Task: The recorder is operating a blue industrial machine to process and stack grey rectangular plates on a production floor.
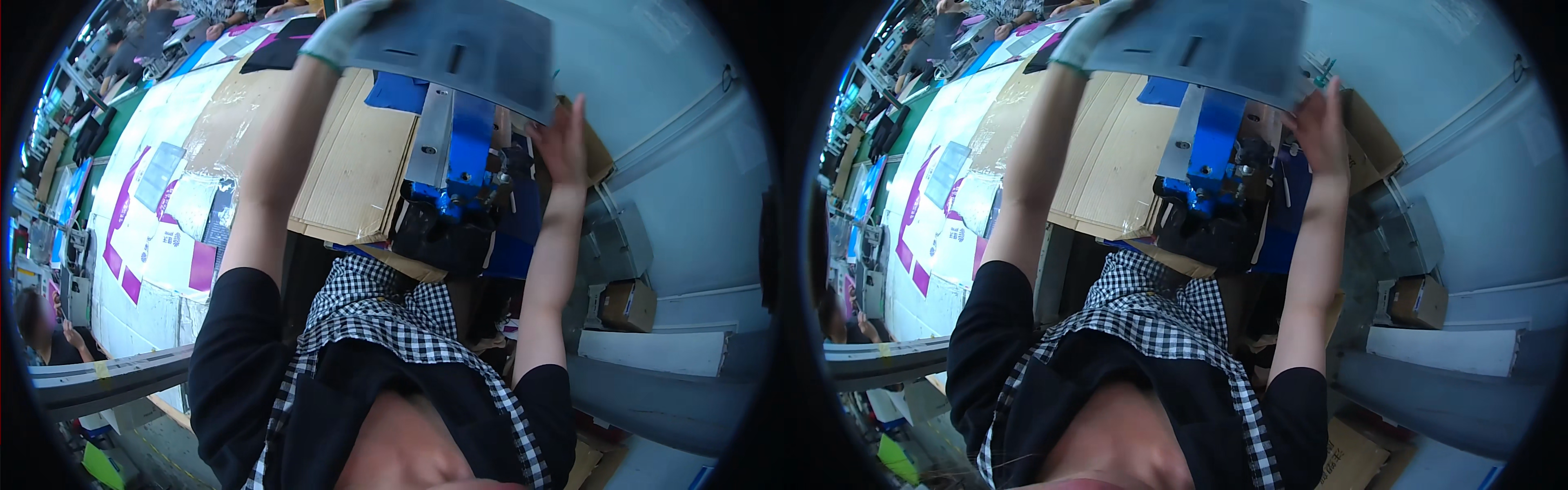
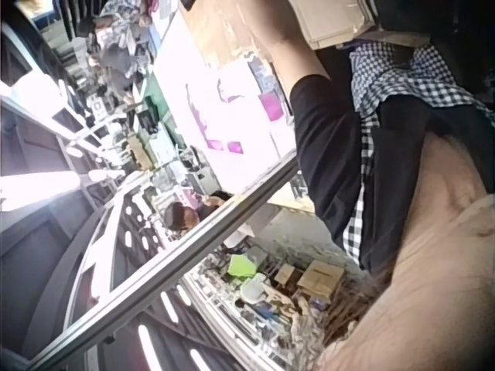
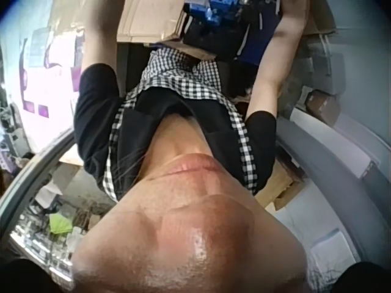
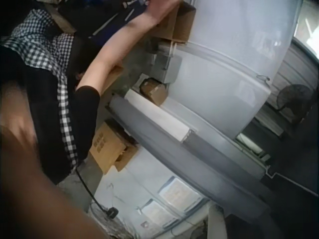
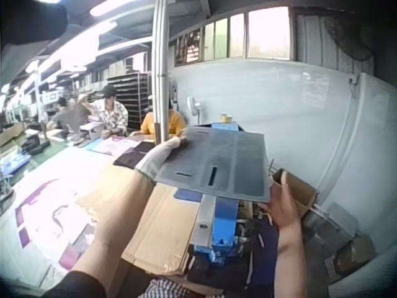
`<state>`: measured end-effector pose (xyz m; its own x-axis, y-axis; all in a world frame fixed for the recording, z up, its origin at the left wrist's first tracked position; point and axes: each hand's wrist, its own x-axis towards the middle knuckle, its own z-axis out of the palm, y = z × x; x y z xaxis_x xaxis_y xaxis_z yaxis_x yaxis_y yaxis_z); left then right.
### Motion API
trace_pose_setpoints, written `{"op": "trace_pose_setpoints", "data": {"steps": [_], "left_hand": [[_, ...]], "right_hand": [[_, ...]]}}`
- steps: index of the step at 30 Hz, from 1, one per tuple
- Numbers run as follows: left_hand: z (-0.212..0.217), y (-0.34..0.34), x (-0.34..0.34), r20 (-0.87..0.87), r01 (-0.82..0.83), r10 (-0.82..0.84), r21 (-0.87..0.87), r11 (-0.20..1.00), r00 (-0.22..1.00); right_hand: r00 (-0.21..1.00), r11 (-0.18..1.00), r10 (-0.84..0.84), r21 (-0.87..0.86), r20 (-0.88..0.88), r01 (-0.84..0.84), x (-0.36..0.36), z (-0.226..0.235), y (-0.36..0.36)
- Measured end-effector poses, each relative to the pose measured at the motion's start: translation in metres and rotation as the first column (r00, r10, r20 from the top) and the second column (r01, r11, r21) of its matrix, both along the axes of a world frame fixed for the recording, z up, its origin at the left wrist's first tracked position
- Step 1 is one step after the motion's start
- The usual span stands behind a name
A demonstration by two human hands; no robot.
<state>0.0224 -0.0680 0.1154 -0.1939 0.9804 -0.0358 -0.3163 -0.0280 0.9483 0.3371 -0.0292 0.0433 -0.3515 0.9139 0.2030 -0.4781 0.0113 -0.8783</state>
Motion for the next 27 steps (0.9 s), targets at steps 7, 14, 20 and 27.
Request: {"op": "trace_pose_setpoints", "data": {"steps": [7,14,20,27], "left_hand": [[0.0,0.072,0.085,0.132,0.348,-0.359,0.1,0.932,0.924],[-0.067,0.055,0.022,0.146,0.357,-0.364,0.071,0.931,0.92],[-0.095,0.05,-0.009,0.153,0.337,-0.342,0.058,0.94,0.927],[-0.133,0.062,-0.018,-0.002,0.204,-0.215,-0.302,0.931,0.977]], "right_hand": [[0.918,0.978,-0.197,0.001,-0.344,0.21,0.044,0.035,-0.002],[0.937,0.952,-0.256,-0.233,-0.237,0.201,0.103,-0.051,0.042],[0.97,0.962,-0.183,-0.231,-0.162,0.143,0.053,-0.104,0.056],[0.968,0.933,-0.23,-0.262,0.097,0.248,0.045,-0.169,0.107]]}}
